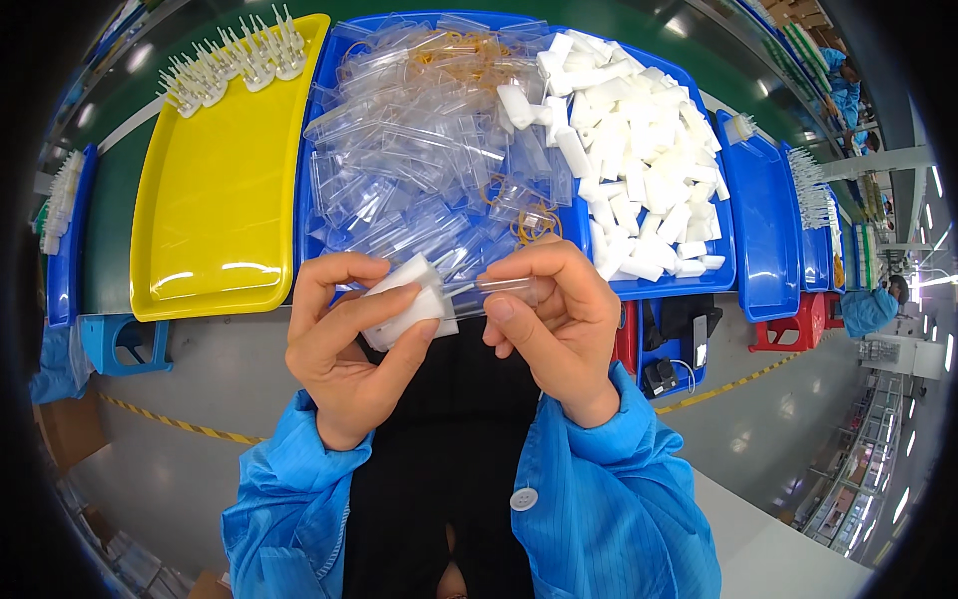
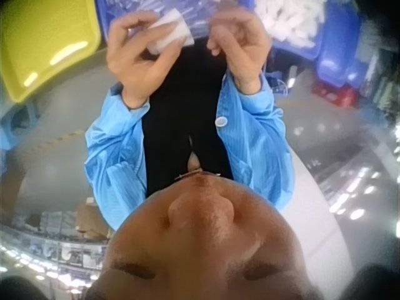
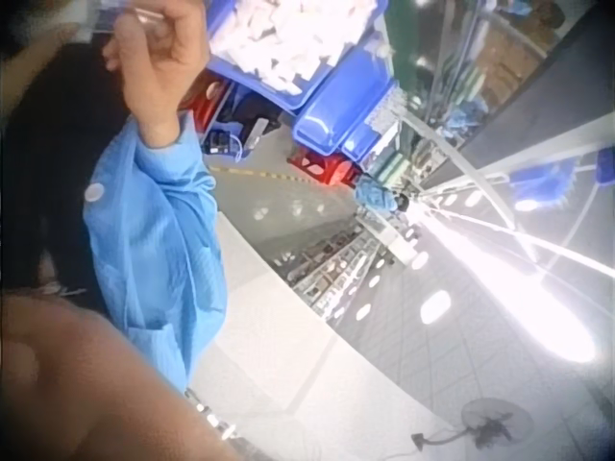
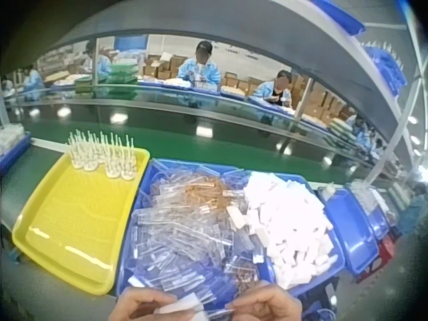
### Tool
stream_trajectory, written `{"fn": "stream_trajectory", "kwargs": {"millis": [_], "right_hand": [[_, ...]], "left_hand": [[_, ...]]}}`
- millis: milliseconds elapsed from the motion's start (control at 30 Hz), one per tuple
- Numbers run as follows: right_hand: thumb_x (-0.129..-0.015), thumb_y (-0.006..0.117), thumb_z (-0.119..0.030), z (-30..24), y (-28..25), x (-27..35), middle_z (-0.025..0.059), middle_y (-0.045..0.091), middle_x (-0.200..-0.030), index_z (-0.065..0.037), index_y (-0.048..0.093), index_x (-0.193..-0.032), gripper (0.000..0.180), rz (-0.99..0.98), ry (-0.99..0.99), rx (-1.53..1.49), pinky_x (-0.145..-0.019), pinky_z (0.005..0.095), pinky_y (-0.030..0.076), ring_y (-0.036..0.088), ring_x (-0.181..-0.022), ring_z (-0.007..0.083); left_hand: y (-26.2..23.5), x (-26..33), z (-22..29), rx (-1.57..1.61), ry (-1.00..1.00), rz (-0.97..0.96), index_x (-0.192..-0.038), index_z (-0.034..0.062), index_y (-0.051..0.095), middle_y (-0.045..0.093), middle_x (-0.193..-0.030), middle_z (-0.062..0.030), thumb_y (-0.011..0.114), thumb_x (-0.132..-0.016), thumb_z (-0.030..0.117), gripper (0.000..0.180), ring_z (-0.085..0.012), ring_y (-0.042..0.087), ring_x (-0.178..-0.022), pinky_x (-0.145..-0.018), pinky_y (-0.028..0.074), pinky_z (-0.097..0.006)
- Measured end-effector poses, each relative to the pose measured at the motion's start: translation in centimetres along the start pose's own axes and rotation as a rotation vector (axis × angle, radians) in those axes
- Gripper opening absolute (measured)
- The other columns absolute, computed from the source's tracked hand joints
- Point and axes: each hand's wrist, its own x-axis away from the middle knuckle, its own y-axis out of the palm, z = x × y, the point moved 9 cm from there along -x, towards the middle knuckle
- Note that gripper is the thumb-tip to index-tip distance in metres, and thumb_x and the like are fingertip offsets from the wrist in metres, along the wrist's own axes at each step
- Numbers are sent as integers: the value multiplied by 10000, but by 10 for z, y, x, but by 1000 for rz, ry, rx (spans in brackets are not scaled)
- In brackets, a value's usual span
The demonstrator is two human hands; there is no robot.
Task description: The person assembles plastic tubes and plastic connectors by hand, then bundles the assembled components with rubber bands and places them into trays.
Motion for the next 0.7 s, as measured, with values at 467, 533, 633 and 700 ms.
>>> {"fn": "stream_trajectory", "kwargs": {"millis": [467,533,633,700], "right_hand": [[-887,615,34,1,2,-1,125,587,-953,65,548,-1064,192,-26,-120,-9,-619,242,580,689,-739,168],[-885,613,38,-2,2,-1,125,585,-950,66,548,-1062,190,-28,-124,-5,-619,242,580,689,-739,169],[-878,612,52,-4,5,-1,138,594,-995,60,549,-1061,194,-47,-104,112,-606,236,576,688,-735,169],[-863,622,64,5,4,-4,157,599,-1061,44,517,-1121,280,-57,1,16,-594,222,559,676,-717,156]], "left_hand": [[1,-1,9,-100,115,13,-908,80,733,617,-1035,-89,806,-613,29,308,-236,595,-845,-645,467,-313],[1,-3,11,-104,135,-2,-906,81,732,624,-1030,-88,804,-611,26,309,-244,595,-844,-654,469,-318],[2,-5,14,-131,190,-49,-902,80,732,635,-1024,-85,800,-617,27,298,-256,598,-842,-666,471,-320],[1,-4,14,-116,216,-48,-937,74,724,630,-1050,-92,797,-626,27,323,-255,598,-875,-682,474,-317]]}}
